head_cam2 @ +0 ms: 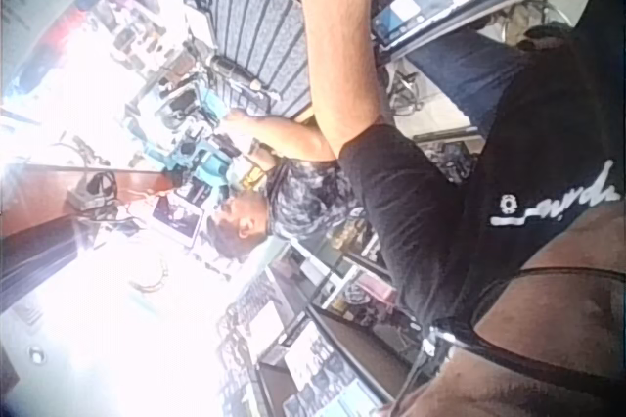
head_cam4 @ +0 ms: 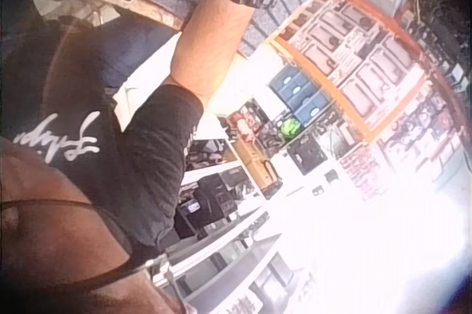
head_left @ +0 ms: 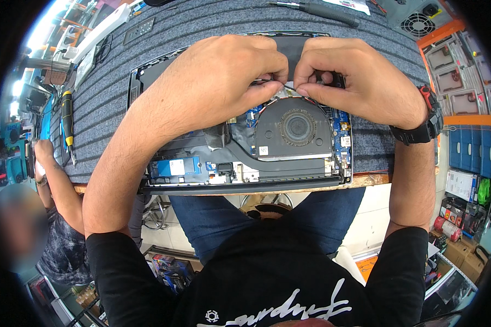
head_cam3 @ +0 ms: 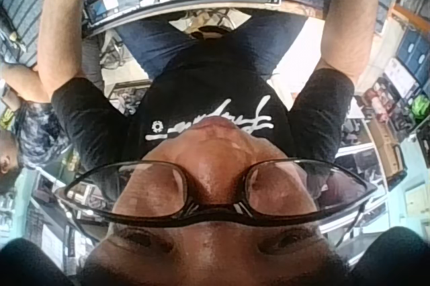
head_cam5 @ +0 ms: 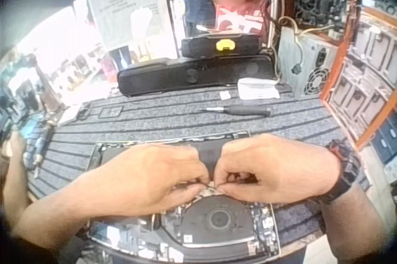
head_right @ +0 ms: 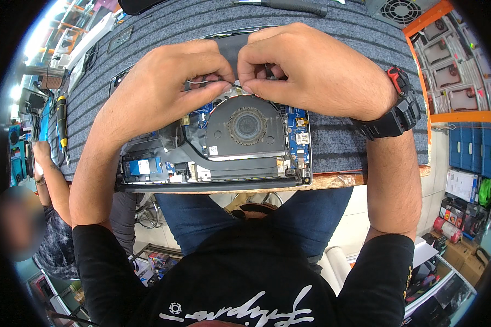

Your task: The person works on the internal components of a disassembled laptop, connecting ribbon cables and securing parts with a screwdriver. They manipulate the cooling fan, motherboard connectors, and chassis screws while the device remains open on a workbench.

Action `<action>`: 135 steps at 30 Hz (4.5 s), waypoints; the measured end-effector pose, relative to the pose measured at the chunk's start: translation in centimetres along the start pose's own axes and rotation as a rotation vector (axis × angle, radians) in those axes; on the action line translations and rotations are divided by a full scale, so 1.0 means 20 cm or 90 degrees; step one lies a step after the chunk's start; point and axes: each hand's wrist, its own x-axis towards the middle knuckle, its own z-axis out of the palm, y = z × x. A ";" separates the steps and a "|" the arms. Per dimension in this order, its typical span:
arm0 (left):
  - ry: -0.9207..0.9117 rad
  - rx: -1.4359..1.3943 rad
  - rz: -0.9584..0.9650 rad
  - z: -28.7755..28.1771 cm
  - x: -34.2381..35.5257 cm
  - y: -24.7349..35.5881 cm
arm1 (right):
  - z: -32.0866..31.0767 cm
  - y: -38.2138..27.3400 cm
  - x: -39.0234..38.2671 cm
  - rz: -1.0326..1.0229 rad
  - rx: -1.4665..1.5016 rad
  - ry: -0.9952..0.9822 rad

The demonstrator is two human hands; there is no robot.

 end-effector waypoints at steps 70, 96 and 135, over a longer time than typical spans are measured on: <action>-0.215 -0.294 -0.279 -0.07 0.09 -0.01 | 0.00 -0.01 0.01 -0.024 -0.021 0.025; 0.070 -0.102 -0.007 0.01 0.00 0.01 | 0.01 -0.01 0.03 0.036 -0.021 0.004; 0.028 -0.094 -0.010 0.02 0.02 -0.03 | 0.01 0.02 0.02 0.012 -0.002 0.027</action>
